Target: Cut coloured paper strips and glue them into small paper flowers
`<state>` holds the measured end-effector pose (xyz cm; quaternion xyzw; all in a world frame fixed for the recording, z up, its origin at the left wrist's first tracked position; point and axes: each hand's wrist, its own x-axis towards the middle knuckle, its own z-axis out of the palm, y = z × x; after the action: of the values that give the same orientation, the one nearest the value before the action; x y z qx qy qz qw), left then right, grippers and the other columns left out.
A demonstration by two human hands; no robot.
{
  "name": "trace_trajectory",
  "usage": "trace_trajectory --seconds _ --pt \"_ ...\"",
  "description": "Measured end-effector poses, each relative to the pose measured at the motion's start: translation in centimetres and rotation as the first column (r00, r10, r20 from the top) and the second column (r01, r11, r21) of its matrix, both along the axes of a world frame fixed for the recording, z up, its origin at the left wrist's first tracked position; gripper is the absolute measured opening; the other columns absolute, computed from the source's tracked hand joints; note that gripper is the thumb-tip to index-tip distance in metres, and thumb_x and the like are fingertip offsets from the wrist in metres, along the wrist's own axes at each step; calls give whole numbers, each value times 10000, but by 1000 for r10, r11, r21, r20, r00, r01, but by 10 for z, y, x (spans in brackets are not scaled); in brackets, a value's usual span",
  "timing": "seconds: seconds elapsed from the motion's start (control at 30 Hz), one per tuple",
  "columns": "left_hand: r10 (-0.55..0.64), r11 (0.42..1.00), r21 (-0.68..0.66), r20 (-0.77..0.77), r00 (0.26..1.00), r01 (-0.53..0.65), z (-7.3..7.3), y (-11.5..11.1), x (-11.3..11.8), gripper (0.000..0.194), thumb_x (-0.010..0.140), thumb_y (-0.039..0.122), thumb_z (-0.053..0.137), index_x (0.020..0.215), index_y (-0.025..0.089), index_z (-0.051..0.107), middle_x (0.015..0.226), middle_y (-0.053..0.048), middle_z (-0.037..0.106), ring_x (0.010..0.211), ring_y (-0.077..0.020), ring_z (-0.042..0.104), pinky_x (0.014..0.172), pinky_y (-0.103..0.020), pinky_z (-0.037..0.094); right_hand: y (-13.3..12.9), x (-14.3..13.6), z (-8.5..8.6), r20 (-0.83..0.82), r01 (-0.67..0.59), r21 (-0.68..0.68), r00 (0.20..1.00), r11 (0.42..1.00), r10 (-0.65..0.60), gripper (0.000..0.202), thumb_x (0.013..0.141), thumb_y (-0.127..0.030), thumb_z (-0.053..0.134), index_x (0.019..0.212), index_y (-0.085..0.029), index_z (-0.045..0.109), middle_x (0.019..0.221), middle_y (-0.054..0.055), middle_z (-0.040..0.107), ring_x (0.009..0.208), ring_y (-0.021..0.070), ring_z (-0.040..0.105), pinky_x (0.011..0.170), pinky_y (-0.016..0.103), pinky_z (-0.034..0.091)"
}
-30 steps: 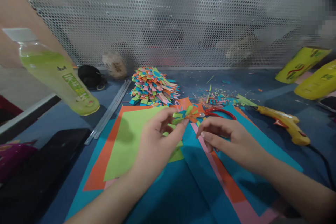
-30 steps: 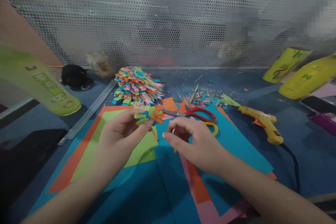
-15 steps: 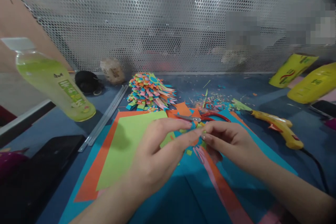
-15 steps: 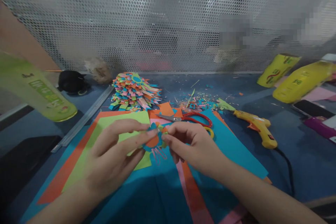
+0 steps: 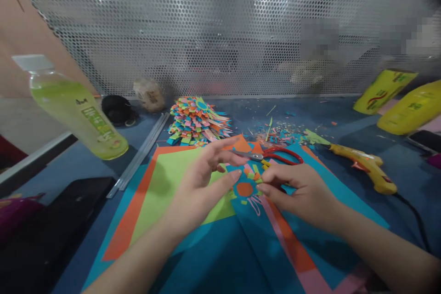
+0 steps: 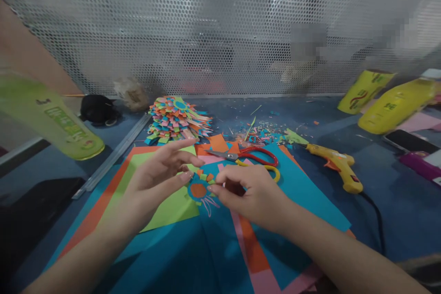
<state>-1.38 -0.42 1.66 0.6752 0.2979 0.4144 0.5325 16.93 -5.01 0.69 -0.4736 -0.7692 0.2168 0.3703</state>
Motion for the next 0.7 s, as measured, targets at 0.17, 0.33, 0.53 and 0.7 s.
trace_trajectory --seconds 0.17,0.33,0.53,0.7 --pt "16 999 -31 7 1000 -16 2 -1 0 340 771 246 615 1099 204 535 854 -14 656 854 -145 597 740 -268 422 1 0 1 18 -8 -7 1000 1000 8 222 826 -249 495 615 -182 499 523 -47 455 480 66 400 466 196 316" --pt "-6 1000 -28 36 999 7 2 -1 -2 244 771 222 612 1009 199 567 798 -5 649 805 -137 602 731 -262 430 0 1 0 32 -10 -26 999 1000 11 235 836 -269 486 619 -180 496 532 -42 446 484 69 397 461 194 314" --pt "-18 1000 -23 38 999 19 -1 1 -2 290 750 248 639 1023 184 567 793 -12 624 776 -132 587 690 -254 442 -1 1 -3 70 -24 4 997 1000 24 240 844 -282 488 627 -179 503 538 -39 453 482 69 392 456 192 307" --pt "15 1000 -2 -2 1000 -15 0 0 0 267 739 256 648 987 172 592 772 -20 621 769 -140 585 692 -265 447 0 0 -1 85 -18 12 996 1000 17 236 839 -263 490 618 -181 503 529 -40 451 476 70 392 453 193 303"
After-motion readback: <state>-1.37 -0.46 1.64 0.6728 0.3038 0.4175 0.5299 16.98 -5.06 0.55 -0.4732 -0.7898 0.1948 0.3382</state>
